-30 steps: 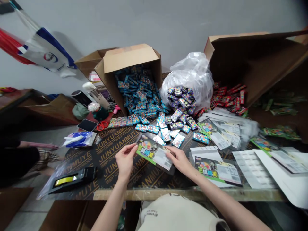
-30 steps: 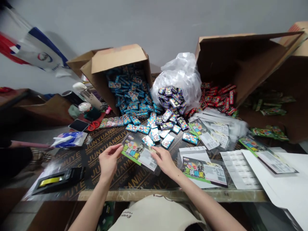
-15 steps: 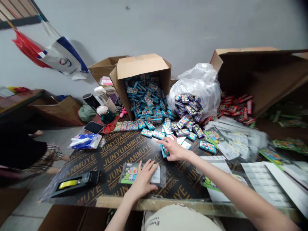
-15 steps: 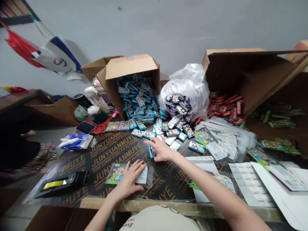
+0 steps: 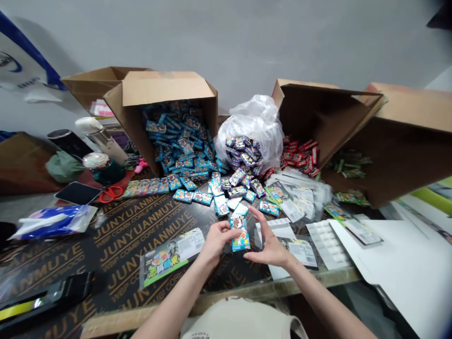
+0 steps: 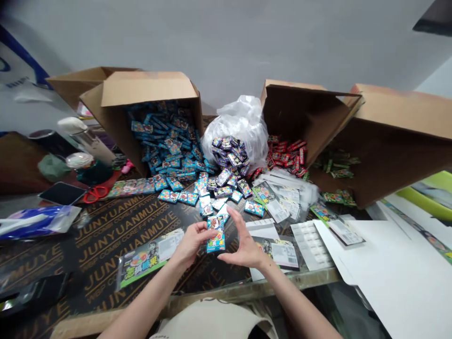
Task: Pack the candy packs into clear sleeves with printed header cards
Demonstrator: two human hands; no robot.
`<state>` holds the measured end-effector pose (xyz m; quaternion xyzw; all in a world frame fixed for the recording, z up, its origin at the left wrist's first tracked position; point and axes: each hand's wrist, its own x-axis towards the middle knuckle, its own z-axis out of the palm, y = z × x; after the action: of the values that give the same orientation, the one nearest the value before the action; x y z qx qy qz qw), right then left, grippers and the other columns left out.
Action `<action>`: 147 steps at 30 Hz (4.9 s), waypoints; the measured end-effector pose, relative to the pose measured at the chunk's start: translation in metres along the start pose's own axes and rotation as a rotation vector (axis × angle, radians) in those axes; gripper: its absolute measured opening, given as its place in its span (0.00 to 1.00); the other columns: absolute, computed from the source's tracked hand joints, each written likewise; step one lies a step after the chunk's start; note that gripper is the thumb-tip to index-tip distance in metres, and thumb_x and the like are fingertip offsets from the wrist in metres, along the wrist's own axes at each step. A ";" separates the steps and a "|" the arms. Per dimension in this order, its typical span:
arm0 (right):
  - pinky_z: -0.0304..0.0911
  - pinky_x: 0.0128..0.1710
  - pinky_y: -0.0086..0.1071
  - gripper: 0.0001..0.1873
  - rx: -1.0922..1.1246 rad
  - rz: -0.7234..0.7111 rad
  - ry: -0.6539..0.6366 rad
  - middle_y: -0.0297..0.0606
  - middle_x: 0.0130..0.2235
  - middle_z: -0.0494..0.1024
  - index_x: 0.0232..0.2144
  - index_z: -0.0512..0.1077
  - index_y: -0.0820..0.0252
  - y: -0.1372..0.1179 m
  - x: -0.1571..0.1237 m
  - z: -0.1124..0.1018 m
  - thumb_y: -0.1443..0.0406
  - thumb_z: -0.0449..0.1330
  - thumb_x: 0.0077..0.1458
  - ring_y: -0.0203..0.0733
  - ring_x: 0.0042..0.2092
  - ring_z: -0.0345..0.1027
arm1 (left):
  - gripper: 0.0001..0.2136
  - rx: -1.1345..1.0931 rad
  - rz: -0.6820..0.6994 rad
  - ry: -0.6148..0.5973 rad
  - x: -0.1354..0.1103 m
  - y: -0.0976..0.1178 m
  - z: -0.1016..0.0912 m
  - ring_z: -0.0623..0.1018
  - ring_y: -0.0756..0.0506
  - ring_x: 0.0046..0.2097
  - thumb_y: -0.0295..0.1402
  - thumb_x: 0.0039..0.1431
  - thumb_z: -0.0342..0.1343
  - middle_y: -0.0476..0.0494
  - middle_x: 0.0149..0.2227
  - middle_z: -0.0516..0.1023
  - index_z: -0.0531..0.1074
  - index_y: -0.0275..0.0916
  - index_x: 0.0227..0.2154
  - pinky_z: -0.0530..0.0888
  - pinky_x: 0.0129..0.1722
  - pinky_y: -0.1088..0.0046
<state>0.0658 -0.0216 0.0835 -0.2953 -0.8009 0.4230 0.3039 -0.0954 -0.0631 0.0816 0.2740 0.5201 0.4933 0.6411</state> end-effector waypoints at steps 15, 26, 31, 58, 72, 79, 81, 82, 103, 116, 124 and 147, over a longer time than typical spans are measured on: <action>0.38 0.55 0.47 0.37 -0.432 -0.045 0.090 0.40 0.49 0.65 0.52 0.58 0.54 0.018 -0.005 0.007 0.59 0.61 0.37 0.51 0.52 0.56 | 0.43 1.551 0.374 0.077 -0.050 -0.018 -0.125 0.66 0.38 0.50 0.36 0.40 0.60 0.39 0.48 0.66 0.47 0.42 0.60 0.59 0.52 0.58; 0.32 0.57 0.49 0.40 -0.389 -0.100 -0.031 0.41 0.51 0.66 0.54 0.55 0.53 0.013 -0.009 0.004 0.57 0.62 0.36 0.51 0.54 0.55 | 0.46 1.411 0.630 0.000 -0.029 -0.003 -0.077 0.63 0.38 0.54 0.31 0.39 0.57 0.38 0.53 0.62 0.36 0.39 0.61 0.52 0.57 0.54; 0.34 0.57 0.51 0.50 -0.327 -0.104 -0.109 0.46 0.56 0.61 0.57 0.50 0.55 0.025 -0.004 -0.002 0.49 0.64 0.34 0.55 0.58 0.49 | 0.46 1.401 0.621 -0.056 -0.029 0.003 -0.071 0.62 0.37 0.54 0.31 0.40 0.57 0.38 0.55 0.61 0.37 0.40 0.61 0.54 0.56 0.54; 0.46 0.48 0.46 0.30 -0.802 0.342 0.391 0.46 0.39 0.72 0.52 0.59 0.64 0.110 0.083 -0.066 0.63 0.55 0.44 0.52 0.44 0.61 | 0.39 1.271 0.534 -0.002 0.004 -0.033 -0.067 0.58 0.36 0.59 0.38 0.39 0.63 0.39 0.59 0.58 0.55 0.44 0.57 0.47 0.58 0.49; 0.44 0.55 0.44 0.47 -0.316 -0.039 -0.024 0.44 0.58 0.55 0.58 0.49 0.55 0.000 0.008 -0.007 0.57 0.64 0.37 0.52 0.58 0.47 | 0.14 0.046 -0.042 0.013 0.015 0.000 -0.004 0.68 0.52 0.21 0.40 0.41 0.61 0.48 0.18 0.72 0.71 0.31 0.18 0.65 0.24 0.77; 0.39 0.55 0.46 0.38 -0.378 -0.089 0.031 0.41 0.47 0.68 0.51 0.58 0.56 0.020 0.008 -0.015 0.58 0.63 0.36 0.49 0.49 0.61 | 0.25 0.943 0.376 -0.067 0.002 -0.009 -0.047 0.69 0.39 0.46 0.47 0.45 0.57 0.38 0.44 0.73 0.71 0.37 0.44 0.64 0.47 0.61; 0.36 0.56 0.48 0.38 -0.450 -0.086 0.033 0.42 0.47 0.69 0.52 0.58 0.57 0.032 0.004 -0.016 0.56 0.63 0.38 0.50 0.48 0.62 | 0.36 1.262 0.485 -0.084 0.001 -0.017 -0.063 0.64 0.35 0.52 0.46 0.35 0.63 0.35 0.50 0.68 0.65 0.38 0.50 0.59 0.52 0.55; 0.35 0.56 0.48 0.38 -0.488 -0.089 0.020 0.43 0.47 0.69 0.52 0.57 0.57 0.037 0.002 -0.016 0.55 0.63 0.39 0.50 0.48 0.62 | 0.39 1.361 0.504 -0.105 0.000 -0.020 -0.069 0.63 0.35 0.53 0.44 0.33 0.65 0.35 0.52 0.66 0.62 0.39 0.53 0.58 0.52 0.54; 0.35 0.57 0.47 0.33 -0.327 -0.076 -0.093 0.42 0.54 0.64 0.59 0.44 0.53 0.020 -0.011 0.014 0.58 0.52 0.56 0.44 0.51 0.61 | 0.42 1.297 0.584 0.076 -0.016 -0.014 -0.074 0.65 0.39 0.51 0.32 0.42 0.58 0.39 0.51 0.64 0.43 0.39 0.60 0.63 0.51 0.59; 0.51 0.46 0.49 0.38 -0.487 0.420 0.672 0.49 0.47 0.68 0.51 0.59 0.59 0.146 0.119 -0.124 0.55 0.63 0.37 0.57 0.50 0.58 | 0.35 1.464 0.586 -0.006 0.004 -0.057 -0.103 0.61 0.35 0.55 0.41 0.45 0.57 0.38 0.56 0.62 0.52 0.43 0.58 0.58 0.54 0.52; 0.60 0.38 0.40 0.30 -0.150 0.474 0.901 0.43 0.34 0.74 0.49 0.56 0.63 0.154 0.145 -0.120 0.60 0.55 0.41 0.47 0.36 0.68 | 0.37 1.487 0.580 0.018 0.004 -0.059 -0.104 0.61 0.36 0.56 0.42 0.44 0.59 0.39 0.57 0.61 0.53 0.43 0.58 0.57 0.56 0.54; 0.54 0.53 0.42 0.42 0.104 0.076 -0.032 0.43 0.58 0.57 0.57 0.52 0.54 0.010 0.020 -0.027 0.53 0.63 0.41 0.48 0.55 0.55 | 0.13 -0.023 0.028 0.069 0.001 -0.002 -0.003 0.72 0.52 0.23 0.38 0.42 0.63 0.47 0.22 0.75 0.72 0.31 0.24 0.69 0.27 0.77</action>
<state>0.0745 0.0111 0.0918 -0.3026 -0.7708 0.4800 0.2895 -0.0970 -0.0633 0.0782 0.2568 0.5321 0.5174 0.6190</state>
